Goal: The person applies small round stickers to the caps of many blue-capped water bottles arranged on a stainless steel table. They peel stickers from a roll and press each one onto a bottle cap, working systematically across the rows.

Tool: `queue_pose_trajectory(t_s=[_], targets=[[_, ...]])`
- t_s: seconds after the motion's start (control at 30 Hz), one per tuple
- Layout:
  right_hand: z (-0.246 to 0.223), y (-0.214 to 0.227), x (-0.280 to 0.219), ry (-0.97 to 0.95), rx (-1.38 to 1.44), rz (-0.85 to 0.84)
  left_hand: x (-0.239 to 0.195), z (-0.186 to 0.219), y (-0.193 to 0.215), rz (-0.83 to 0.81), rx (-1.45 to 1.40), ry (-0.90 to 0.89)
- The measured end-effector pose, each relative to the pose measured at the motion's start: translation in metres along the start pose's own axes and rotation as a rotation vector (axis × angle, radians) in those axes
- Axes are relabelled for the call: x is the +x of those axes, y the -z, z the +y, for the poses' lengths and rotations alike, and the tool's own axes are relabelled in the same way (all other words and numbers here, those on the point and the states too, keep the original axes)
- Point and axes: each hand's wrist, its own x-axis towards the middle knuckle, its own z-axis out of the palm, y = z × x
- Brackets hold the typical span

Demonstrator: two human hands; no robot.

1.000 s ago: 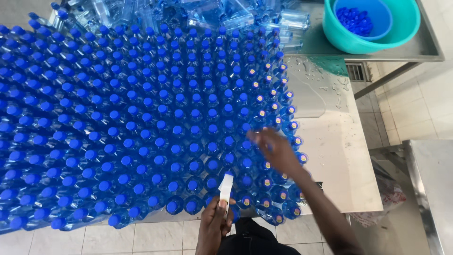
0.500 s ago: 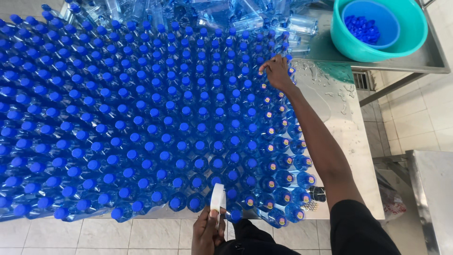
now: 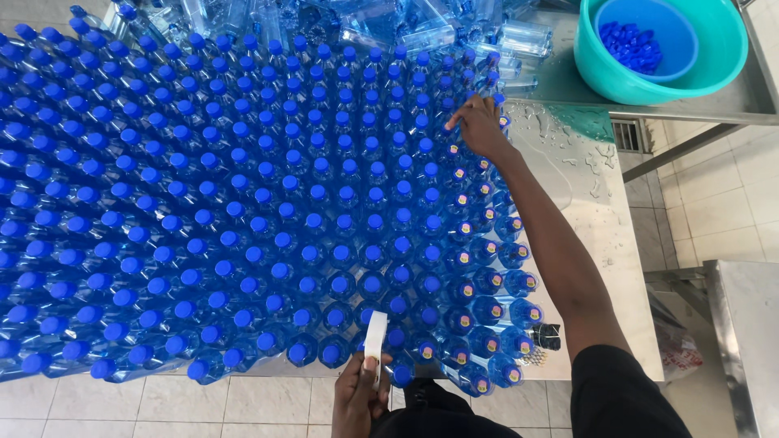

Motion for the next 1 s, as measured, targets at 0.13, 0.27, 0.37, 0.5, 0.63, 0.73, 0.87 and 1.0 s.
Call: queue_pose_trajectory(t_s=[0.13, 0.27, 0.37, 0.5, 0.63, 0.73, 0.87, 1.0], targets=[[-0.069, 0.059, -0.057, 0.074, -0.045, 0.177, 0.001, 0.003, -0.002, -0.018, -0.038, 0.008], [-0.227, 0.142, -0.138, -0.204, 0.495, -0.313, -0.004, 0.025, -0.01, -0.035, -0.043, -0.046], [-0.311, 0.158, -0.207, -0.296, 0.676, -0.697, -0.009, 0.037, -0.015, -0.063, -0.03, -0.105], [-0.359, 0.13, -0.268, -0.446, 0.968, -0.633, -0.014, 0.048, -0.024, -0.161, 0.087, -0.158], [-0.372, 0.114, -0.286, -0.567, 1.201, -0.39, -0.023, 0.049, -0.027, -0.196, 0.013, -0.126], [-0.371, 0.107, -0.295, -0.568, 1.283, -0.245, -0.03, 0.054, -0.024, -0.219, 0.101, -0.1], [-0.364, 0.097, -0.307, -0.498, 1.035, -0.13, -0.033, 0.049, -0.016, -0.283, 0.112, -0.082], [-0.375, 0.093, -0.323, -0.361, 0.468, -0.113, -0.039, 0.052, -0.011, -0.254, 0.207, -0.156]])
